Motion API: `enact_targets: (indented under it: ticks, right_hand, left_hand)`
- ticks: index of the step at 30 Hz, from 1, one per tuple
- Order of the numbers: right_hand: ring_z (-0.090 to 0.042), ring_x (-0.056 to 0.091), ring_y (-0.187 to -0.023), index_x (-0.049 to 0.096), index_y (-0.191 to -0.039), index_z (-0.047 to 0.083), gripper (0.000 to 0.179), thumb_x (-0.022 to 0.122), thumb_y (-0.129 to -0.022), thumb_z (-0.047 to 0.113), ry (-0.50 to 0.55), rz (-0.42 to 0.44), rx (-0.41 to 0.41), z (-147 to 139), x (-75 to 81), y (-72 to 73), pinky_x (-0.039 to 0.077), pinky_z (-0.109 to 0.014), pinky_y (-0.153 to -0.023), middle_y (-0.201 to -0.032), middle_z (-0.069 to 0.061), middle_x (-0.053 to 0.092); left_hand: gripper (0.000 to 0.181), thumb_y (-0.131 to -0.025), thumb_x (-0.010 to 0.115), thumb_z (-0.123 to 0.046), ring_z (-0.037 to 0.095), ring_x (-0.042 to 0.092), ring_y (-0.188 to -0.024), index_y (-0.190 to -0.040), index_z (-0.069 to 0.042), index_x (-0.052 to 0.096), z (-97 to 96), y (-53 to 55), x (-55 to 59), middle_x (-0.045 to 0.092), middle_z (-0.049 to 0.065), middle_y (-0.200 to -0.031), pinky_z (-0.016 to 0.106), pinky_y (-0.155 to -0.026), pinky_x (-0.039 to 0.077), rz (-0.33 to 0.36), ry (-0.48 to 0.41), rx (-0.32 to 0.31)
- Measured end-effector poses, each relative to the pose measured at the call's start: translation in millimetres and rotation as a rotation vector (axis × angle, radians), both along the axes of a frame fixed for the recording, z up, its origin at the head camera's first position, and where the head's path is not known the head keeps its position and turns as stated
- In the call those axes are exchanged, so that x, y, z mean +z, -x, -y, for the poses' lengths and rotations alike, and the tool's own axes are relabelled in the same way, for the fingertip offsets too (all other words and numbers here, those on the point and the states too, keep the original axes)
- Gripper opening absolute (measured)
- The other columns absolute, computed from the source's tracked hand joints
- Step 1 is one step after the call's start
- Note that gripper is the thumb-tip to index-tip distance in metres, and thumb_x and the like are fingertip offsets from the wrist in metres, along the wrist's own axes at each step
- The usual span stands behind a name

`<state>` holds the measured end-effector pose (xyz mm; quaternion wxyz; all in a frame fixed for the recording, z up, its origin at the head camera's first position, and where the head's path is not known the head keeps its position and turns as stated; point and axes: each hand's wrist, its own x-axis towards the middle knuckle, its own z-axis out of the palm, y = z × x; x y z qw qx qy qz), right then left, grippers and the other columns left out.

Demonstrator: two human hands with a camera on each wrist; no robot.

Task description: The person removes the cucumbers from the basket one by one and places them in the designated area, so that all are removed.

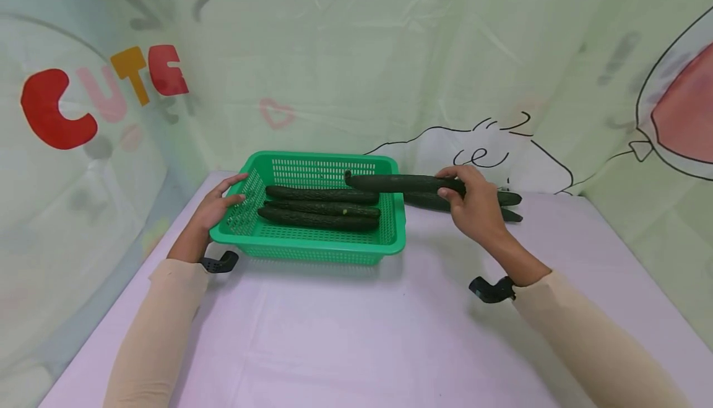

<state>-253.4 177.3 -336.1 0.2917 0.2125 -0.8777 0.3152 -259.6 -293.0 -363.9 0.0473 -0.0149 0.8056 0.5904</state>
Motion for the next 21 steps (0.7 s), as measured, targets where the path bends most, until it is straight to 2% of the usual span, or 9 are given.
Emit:
enact_targets:
  ticks: [5,10,14,21]
  right_hand:
    - [-0.044,0.059,-0.107,0.063,-0.115,-0.003,0.024,0.065,-0.091,0.000,0.009,0.057,-0.055,-27.6,0.7,-2.1,0.048,-0.056,-0.083,-0.114,-0.024,0.061]
    - [-0.046,0.051,-0.118,0.061,-0.119,-0.004,0.025,0.062,-0.095,0.002,0.034,0.130,-0.113,-49.7,0.0,-1.9,0.041,-0.060,-0.091,-0.119,-0.027,0.057]
    - [-0.047,0.049,-0.120,0.060,-0.119,-0.004,0.025,0.061,-0.096,0.002,0.029,0.165,-0.175,-62.1,-1.9,1.2,0.039,-0.062,-0.093,-0.119,-0.028,0.057]
    - [-0.050,0.052,-0.112,0.061,-0.120,-0.005,0.025,0.059,-0.097,0.005,-0.010,0.215,-0.239,-74.6,-11.0,6.5,0.038,-0.064,-0.085,-0.118,-0.030,0.057]
  left_hand:
    - [0.060,-0.102,0.045,-0.010,0.042,0.012,-0.150,-0.158,-0.013,0.023,-3.4,-5.1,6.0,0.003,0.010,-0.167,0.059,-0.115,0.025,0.000,-0.003,-0.010]
    - [0.060,-0.102,0.045,-0.009,0.043,0.013,-0.150,-0.158,-0.013,0.022,-2.6,-4.4,5.4,0.003,0.010,-0.167,0.058,-0.115,0.025,-0.004,-0.012,-0.016]
    - [0.060,-0.102,0.045,-0.009,0.042,0.013,-0.150,-0.158,-0.012,0.023,-2.2,-4.5,5.6,0.003,0.009,-0.167,0.058,-0.116,0.025,-0.004,-0.016,-0.015]
    - [0.060,-0.102,0.045,-0.009,0.042,0.011,-0.150,-0.158,-0.012,0.023,-2.4,-7.0,6.0,0.003,0.009,-0.167,0.059,-0.117,0.023,0.001,-0.014,-0.015]
